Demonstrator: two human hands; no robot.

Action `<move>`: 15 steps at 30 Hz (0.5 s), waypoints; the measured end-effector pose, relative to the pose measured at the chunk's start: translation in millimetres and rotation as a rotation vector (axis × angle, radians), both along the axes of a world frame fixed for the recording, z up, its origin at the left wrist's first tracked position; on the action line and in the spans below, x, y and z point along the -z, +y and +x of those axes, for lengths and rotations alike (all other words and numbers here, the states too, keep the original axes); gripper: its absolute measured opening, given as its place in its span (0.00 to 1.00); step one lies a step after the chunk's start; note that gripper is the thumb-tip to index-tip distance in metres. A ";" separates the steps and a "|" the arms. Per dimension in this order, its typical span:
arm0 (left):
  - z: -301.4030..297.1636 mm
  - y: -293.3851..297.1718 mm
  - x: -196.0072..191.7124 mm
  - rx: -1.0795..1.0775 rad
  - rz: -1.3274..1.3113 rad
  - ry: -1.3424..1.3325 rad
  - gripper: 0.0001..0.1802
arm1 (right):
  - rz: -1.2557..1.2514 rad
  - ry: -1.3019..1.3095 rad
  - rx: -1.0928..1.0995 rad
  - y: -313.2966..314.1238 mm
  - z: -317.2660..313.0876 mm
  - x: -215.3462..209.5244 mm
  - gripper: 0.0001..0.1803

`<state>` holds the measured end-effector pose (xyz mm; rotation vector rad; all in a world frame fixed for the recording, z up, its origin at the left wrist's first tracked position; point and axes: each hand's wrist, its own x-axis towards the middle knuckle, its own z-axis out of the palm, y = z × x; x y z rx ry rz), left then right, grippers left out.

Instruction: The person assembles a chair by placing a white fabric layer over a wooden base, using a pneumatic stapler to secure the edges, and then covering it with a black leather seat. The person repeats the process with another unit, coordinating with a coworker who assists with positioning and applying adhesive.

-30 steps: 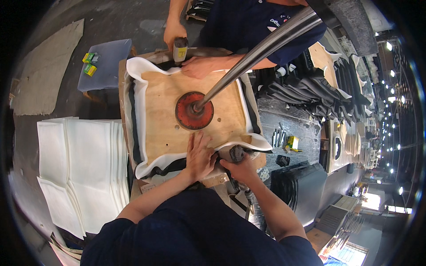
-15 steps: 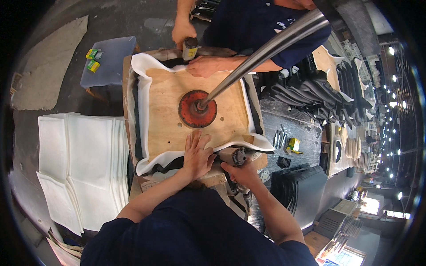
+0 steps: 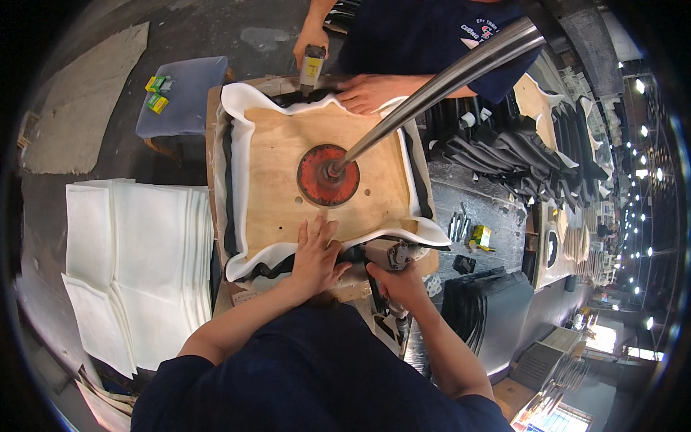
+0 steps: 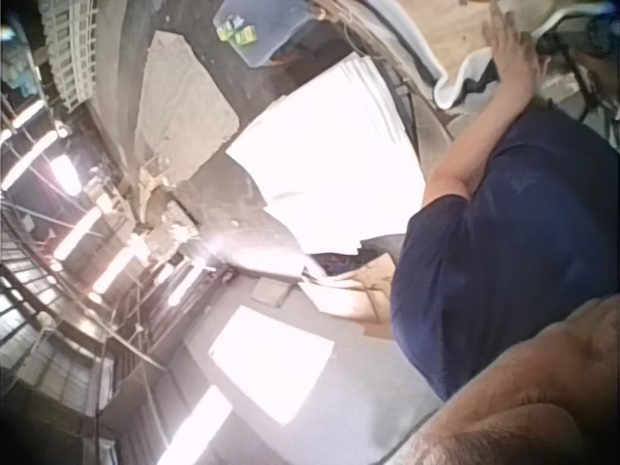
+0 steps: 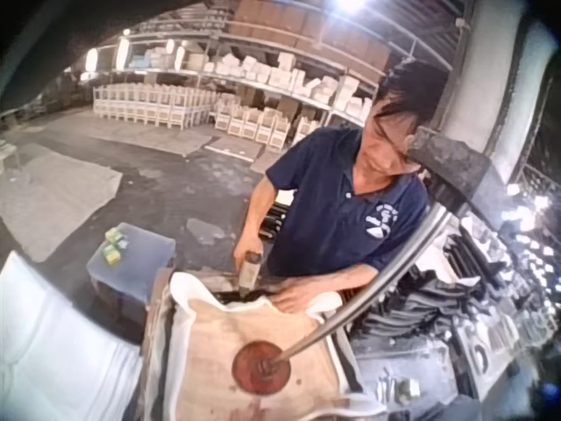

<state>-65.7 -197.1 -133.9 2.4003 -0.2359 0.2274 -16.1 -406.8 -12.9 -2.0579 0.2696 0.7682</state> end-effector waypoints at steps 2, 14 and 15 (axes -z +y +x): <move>4.1 -1.2 4.1 0.014 -0.017 0.019 0.19 | 0.011 0.014 0.044 2.0 -3.6 -0.2 0.14; 14.0 -3.8 5.1 0.025 -0.086 0.126 0.10 | -0.024 0.082 0.041 2.9 0.8 6.5 0.16; 14.0 -3.3 5.2 0.026 -0.090 0.122 0.10 | -0.030 0.088 0.041 4.2 0.8 6.0 0.16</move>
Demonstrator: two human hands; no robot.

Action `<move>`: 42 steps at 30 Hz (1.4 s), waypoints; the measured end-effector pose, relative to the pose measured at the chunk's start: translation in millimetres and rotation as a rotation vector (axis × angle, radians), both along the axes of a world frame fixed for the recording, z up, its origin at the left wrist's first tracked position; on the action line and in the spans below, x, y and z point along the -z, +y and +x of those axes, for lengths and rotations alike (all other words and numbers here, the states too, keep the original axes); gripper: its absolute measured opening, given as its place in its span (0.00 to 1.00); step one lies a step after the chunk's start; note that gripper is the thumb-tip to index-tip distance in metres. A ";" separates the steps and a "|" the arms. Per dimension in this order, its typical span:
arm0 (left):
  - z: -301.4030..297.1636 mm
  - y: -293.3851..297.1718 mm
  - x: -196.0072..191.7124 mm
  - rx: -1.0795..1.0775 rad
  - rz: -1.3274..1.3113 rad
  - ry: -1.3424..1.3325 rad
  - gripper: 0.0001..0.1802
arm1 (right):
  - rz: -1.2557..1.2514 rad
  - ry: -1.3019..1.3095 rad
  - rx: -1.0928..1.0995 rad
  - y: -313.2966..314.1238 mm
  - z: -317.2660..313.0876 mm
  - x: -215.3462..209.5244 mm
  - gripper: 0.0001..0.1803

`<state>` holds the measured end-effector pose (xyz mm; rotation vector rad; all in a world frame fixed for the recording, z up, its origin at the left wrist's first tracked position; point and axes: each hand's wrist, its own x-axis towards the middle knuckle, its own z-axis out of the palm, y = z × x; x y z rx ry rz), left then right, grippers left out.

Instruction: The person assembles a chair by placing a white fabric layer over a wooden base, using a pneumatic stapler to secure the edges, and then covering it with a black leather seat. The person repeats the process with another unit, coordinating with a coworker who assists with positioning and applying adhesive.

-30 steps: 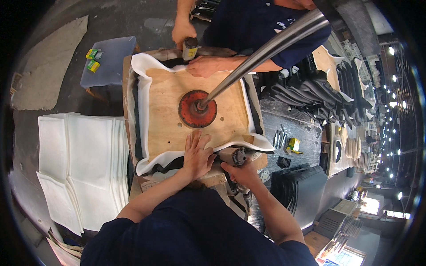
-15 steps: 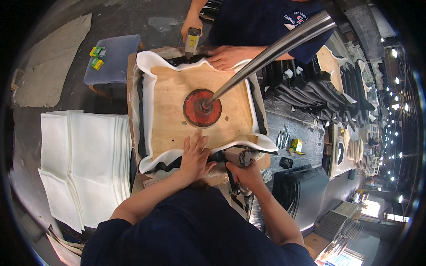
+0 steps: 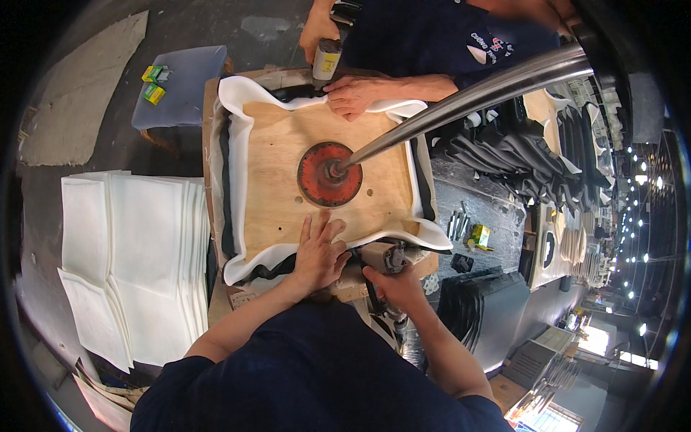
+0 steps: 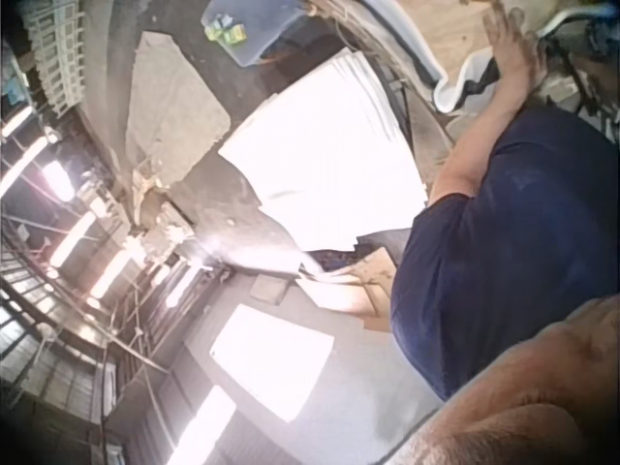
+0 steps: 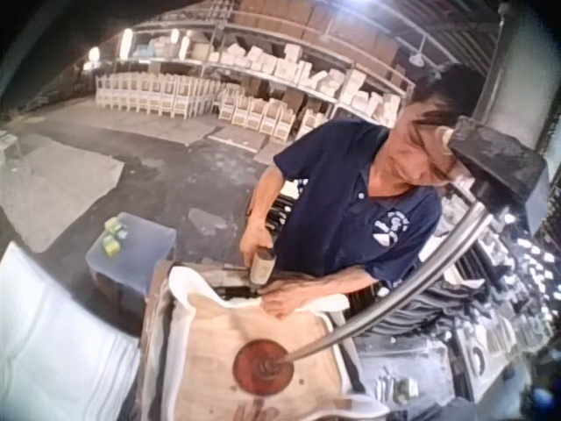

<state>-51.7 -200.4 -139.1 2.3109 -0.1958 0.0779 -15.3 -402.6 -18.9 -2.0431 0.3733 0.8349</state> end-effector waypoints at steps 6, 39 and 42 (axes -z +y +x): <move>0.9 0.7 -0.4 -0.002 -0.024 0.001 0.10 | -0.003 0.006 -0.061 4.0 0.1 1.8 0.16; -5.4 15.6 1.9 0.004 -0.026 0.021 0.09 | -0.113 -0.030 -0.117 30.5 -15.7 -1.2 0.17; -4.4 15.6 -0.3 0.007 -0.011 0.031 0.11 | -0.150 -0.057 -0.157 35.8 -8.9 0.1 0.15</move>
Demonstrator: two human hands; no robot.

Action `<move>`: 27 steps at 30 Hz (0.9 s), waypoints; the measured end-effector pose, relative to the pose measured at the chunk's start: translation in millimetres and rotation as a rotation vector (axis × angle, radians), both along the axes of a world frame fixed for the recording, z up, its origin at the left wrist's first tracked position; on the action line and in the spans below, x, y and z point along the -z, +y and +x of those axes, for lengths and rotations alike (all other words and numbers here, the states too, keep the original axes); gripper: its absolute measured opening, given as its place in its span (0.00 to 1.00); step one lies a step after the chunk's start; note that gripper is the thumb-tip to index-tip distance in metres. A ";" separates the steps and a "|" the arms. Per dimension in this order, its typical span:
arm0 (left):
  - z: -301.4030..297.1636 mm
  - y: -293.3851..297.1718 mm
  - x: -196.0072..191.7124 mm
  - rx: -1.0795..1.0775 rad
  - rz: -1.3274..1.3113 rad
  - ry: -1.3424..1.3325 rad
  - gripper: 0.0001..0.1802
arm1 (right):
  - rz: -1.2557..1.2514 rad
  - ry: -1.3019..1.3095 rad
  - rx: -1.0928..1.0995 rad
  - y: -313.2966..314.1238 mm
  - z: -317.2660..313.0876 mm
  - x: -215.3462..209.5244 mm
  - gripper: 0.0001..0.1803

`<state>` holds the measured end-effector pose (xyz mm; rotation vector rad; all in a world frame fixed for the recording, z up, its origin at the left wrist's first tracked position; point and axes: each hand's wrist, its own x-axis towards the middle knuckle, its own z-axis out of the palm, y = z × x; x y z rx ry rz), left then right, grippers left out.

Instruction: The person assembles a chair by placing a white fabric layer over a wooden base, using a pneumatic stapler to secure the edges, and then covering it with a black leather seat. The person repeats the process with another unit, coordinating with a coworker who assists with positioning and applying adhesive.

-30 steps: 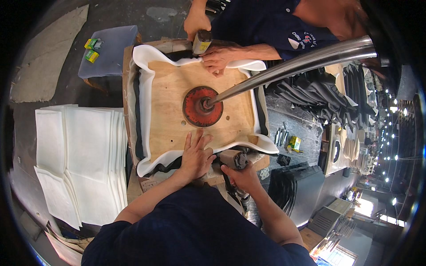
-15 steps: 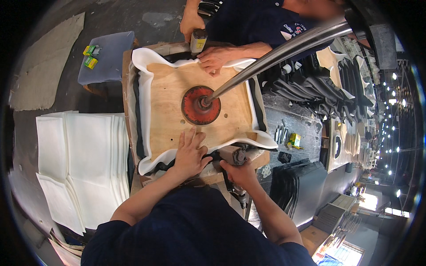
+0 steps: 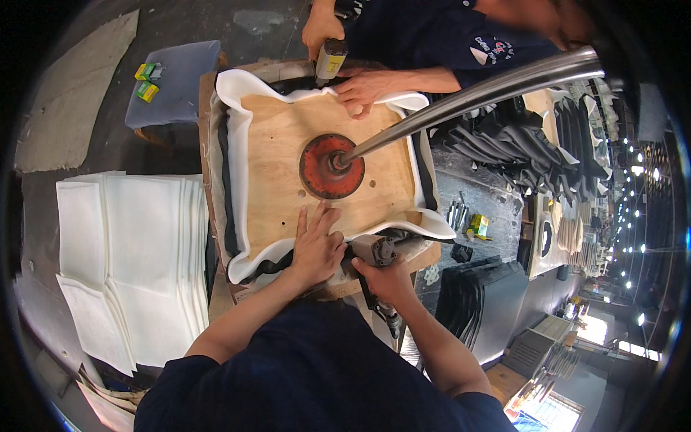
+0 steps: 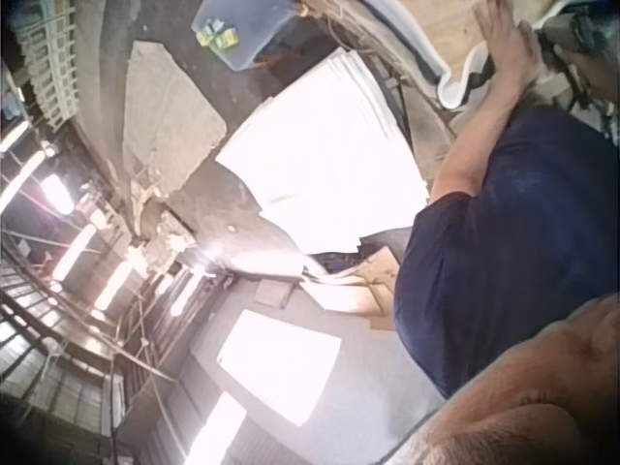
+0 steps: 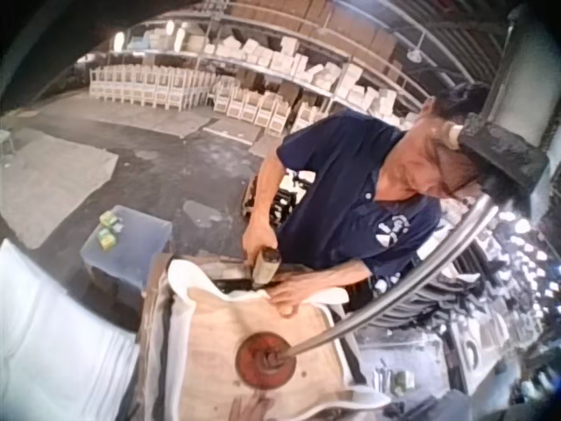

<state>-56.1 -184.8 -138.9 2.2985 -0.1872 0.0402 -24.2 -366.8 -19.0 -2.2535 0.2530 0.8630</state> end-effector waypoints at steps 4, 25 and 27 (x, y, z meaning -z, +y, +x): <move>-1.1 16.1 -2.8 0.081 0.026 -0.012 0.15 | 0.101 -0.017 0.080 -2.0 -4.7 -1.3 0.17; 11.3 23.4 -1.4 0.188 -0.014 0.023 0.10 | 0.125 -0.016 0.169 8.4 -21.1 -8.5 0.20; 11.1 23.7 -1.3 0.185 -0.012 0.014 0.10 | 0.107 0.003 0.153 9.5 -18.6 -7.5 0.20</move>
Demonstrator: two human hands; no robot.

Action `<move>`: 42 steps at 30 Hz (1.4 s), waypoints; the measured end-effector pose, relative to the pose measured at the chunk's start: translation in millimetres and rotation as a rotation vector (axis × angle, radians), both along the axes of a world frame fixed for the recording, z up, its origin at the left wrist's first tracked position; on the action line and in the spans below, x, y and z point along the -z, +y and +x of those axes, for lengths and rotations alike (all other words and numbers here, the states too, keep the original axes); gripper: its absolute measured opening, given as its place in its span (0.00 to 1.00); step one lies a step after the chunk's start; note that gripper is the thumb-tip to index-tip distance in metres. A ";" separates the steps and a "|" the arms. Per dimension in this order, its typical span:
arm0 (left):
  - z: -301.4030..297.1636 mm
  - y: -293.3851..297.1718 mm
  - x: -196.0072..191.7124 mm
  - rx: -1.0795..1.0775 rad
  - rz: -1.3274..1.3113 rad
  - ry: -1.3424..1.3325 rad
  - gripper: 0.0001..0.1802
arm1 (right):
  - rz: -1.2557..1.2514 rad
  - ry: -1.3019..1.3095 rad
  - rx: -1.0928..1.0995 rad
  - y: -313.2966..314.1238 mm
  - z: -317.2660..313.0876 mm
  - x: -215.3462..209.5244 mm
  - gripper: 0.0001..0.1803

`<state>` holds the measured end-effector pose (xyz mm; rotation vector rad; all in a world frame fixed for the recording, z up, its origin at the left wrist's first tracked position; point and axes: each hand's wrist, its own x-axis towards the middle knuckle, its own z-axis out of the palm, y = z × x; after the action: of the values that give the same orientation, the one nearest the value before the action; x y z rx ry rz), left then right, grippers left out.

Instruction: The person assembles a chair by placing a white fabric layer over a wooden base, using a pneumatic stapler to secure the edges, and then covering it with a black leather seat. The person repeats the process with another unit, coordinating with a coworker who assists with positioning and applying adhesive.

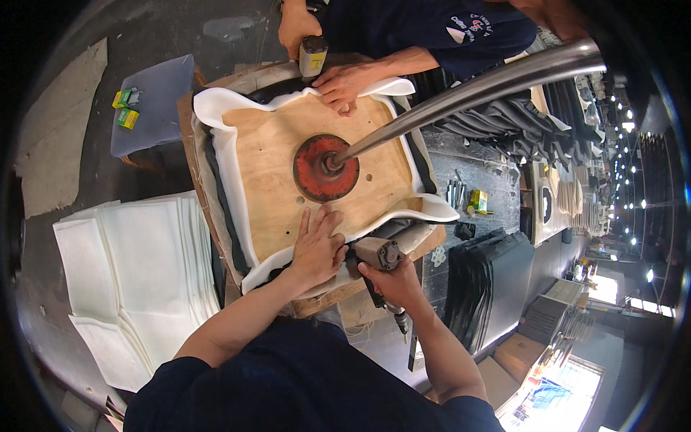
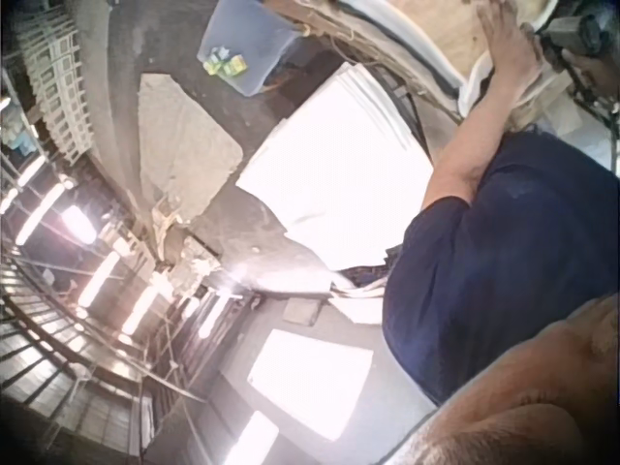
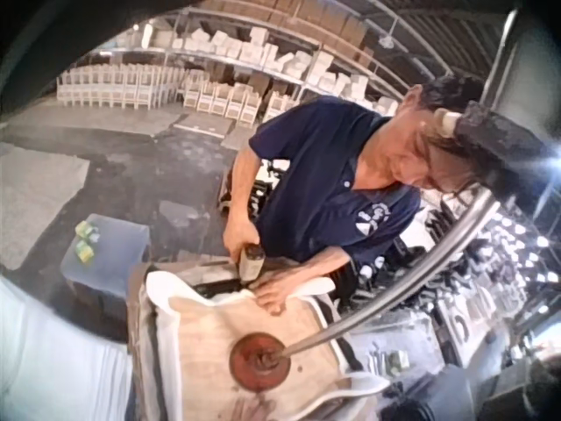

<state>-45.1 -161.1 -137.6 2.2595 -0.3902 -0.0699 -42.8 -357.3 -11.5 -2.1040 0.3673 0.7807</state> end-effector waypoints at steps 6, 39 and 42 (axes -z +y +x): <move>2.3 0.8 0.4 -0.018 -0.022 0.002 0.09 | 0.007 0.024 0.022 6.1 4.4 -3.1 0.20; -1.8 9.7 -7.1 -0.019 -0.030 0.108 0.09 | -0.045 0.003 0.042 18.0 -7.4 -2.2 0.23; -1.7 9.7 -8.7 -0.022 -0.026 0.102 0.09 | -0.106 0.013 0.011 21.0 -3.2 1.3 0.23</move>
<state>-46.7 -151.4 -128.9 2.2236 -0.3108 -0.1666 -46.0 -336.4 -12.8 -2.1948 0.4359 0.7833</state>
